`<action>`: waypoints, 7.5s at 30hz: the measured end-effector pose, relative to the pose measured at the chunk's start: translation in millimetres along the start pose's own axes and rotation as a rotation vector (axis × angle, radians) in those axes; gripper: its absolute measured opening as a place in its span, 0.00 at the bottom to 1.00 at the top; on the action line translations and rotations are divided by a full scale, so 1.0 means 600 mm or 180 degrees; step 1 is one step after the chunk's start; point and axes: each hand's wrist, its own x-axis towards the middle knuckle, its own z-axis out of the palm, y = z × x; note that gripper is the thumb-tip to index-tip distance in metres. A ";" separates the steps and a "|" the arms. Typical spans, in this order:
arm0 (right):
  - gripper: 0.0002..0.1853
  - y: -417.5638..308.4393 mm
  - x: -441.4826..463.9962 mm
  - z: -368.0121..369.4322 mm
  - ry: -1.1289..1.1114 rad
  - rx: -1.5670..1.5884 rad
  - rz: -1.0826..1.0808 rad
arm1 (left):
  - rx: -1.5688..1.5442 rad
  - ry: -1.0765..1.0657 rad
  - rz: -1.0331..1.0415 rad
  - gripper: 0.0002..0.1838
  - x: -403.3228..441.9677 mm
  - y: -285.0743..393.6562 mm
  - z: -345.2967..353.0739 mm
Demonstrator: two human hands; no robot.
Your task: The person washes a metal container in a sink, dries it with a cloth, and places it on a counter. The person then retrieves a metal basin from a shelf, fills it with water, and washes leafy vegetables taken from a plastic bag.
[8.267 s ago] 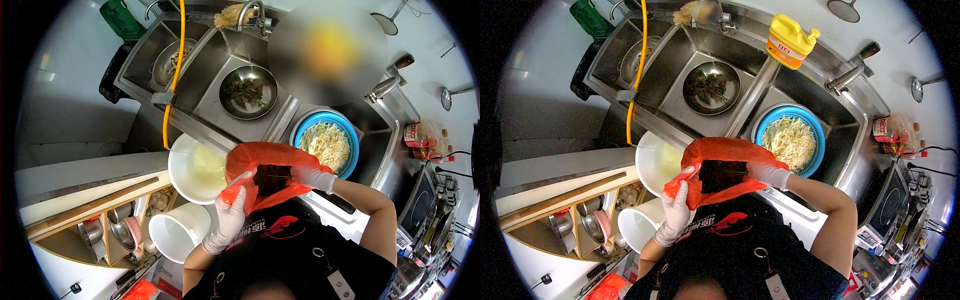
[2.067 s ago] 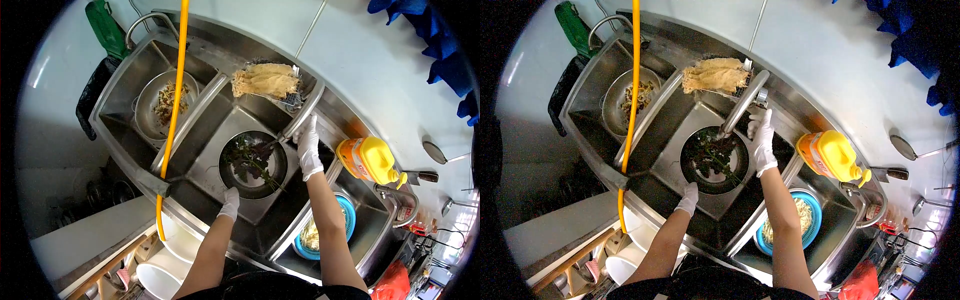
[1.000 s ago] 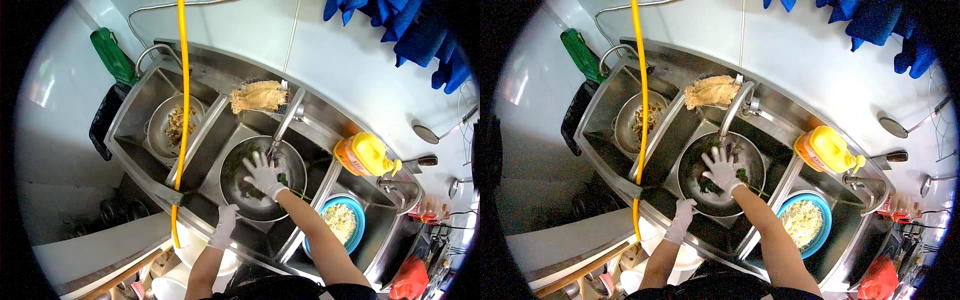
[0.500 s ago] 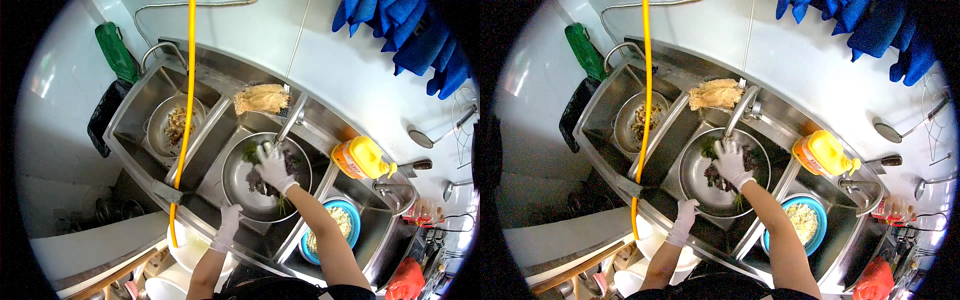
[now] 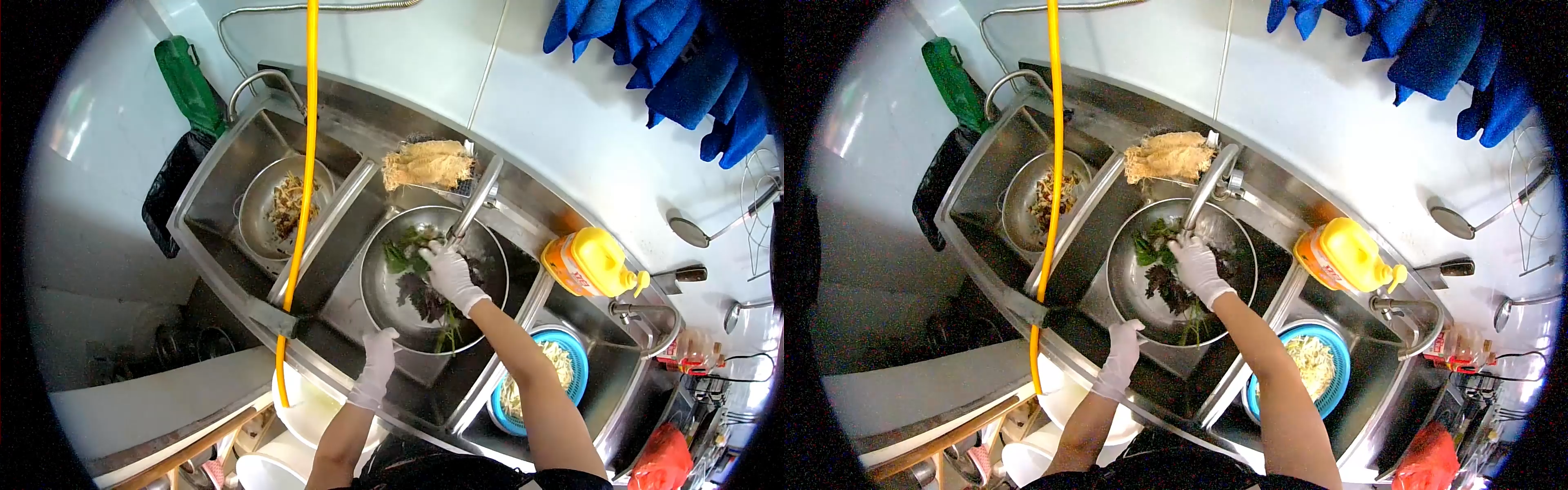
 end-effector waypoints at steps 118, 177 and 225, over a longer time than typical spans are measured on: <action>0.36 -0.015 -0.052 -0.049 -0.0703 0.0184 -0.0628 | -0.0241 0.0196 0.0364 0.09 0.004 0.019 0.012; 0.39 -0.011 -0.006 -0.006 -0.0671 0.0188 -0.0514 | -0.0292 0.0277 0.0577 0.12 -0.007 0.038 -0.045; 0.20 0.057 -0.017 -0.101 0.1667 0.1251 0.1082 | -0.0531 0.0262 0.0087 0.08 -0.027 -0.017 -0.074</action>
